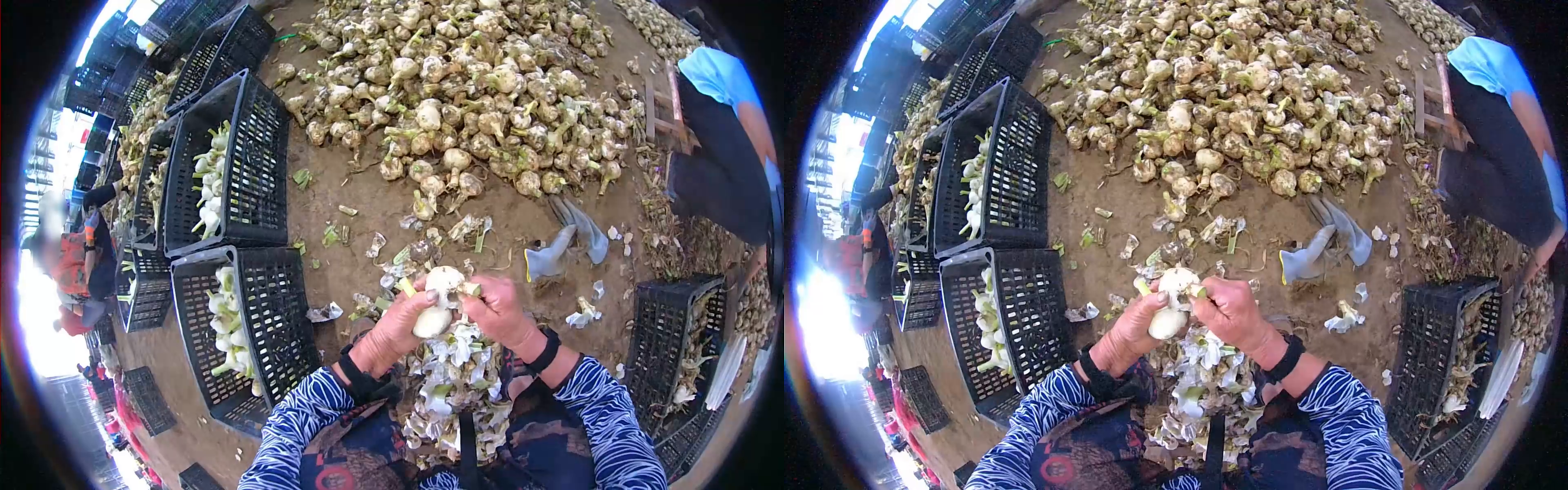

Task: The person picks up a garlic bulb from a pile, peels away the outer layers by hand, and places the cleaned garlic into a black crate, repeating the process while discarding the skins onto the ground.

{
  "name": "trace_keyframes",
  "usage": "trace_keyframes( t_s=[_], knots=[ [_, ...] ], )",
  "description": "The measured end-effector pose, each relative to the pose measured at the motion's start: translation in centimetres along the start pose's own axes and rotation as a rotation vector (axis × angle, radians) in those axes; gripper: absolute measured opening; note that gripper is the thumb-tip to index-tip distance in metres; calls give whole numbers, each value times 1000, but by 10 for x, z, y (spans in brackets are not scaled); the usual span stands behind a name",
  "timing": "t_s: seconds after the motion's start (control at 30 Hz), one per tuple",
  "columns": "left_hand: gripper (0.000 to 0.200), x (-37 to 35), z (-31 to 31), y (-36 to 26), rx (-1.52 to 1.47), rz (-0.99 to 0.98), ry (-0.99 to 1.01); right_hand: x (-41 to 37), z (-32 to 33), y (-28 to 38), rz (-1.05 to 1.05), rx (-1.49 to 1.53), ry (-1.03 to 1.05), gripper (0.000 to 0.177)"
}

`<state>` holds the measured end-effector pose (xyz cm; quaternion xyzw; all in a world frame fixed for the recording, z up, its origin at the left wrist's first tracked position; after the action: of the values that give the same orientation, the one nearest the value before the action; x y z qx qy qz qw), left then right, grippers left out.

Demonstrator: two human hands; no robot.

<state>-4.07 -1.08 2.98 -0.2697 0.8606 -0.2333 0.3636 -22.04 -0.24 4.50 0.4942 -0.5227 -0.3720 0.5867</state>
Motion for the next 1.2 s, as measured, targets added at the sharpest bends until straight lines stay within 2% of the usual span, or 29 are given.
trace_keyframes(
  t_s=[0.03,0.1,0.13,0.2,0.23,0.27,0.3,0.47,0.53,0.6,0.67,0.8,0.87,0.9,0.93,1.0,1.03,1.07,1.13,1.17,1.2],
  knots=[
    [47,-2,0,-2,-16,23,35,-3,-2,4,-5,2,-4,18],
    [48,-4,2,-2,-35,48,71,-12,-8,12,-507,438,-139,20],
    [48,-5,6,-1,-51,70,80,-14,-8,11,-507,436,-140,20],
    [49,-5,16,2,-69,92,90,-17,-9,9,-716,640,-181,22],
    [54,-6,23,5,-15,134,87,-15,-6,11,-719,638,-180,22],
    [58,-6,30,7,38,175,87,-9,-1,14,-754,573,-18,23],
    [54,-9,33,7,0,201,124,-4,1,18,-788,507,144,23],
    [57,-25,29,4,-27,181,158,-7,-8,21,-848,643,134,23],
    [61,-25,25,-1,-63,163,206,-7,-12,29,-930,815,-28,21],
    [63,-26,22,-1,-17,156,148,-11,-14,23,-971,897,-65,19],
    [66,-23,26,6,-38,190,138,-14,-15,23,-975,1204,-116,18],
    [72,-15,28,3,-40,268,138,-13,-17,24,-1017,1201,-130,16],
    [76,-6,28,2,197,153,98,-8,-15,24,-951,920,-262,17],
    [72,-9,23,-7,299,-27,194,-4,-11,27,-887,615,-134,15],
    [72,-11,14,-10,300,-26,192,-3,-11,28,-886,617,-133,15],
    [73,-14,-1,-14,652,-220,-107,-1,-12,30,-576,341,101,13],
    [80,-15,4,-14,548,-116,-130,0,-13,30,-549,293,136,10],
    [80,-16,9,-18,549,-106,-136,1,-14,31,-554,303,136,10],
    [69,-23,17,-22,463,-48,0,2,-17,38,-748,431,257,14],
    [68,-28,21,-27,425,47,42,-4,-19,36,-831,620,262,17],
    [71,-29,25,-29,429,59,125,-12,-21,35,-870,650,261,17]
  ],
)
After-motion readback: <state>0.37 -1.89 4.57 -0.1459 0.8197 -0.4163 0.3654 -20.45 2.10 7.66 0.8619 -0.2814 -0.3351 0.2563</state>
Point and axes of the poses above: each hand's wrist, its own x-axis towards the middle knuckle, its own z-axis out of the back of the hand, y = z × x, the point moved 1 cm from there along x, towards the middle knuckle, and after that the axes turned 15 degrees about x, right-handed, at the moved point
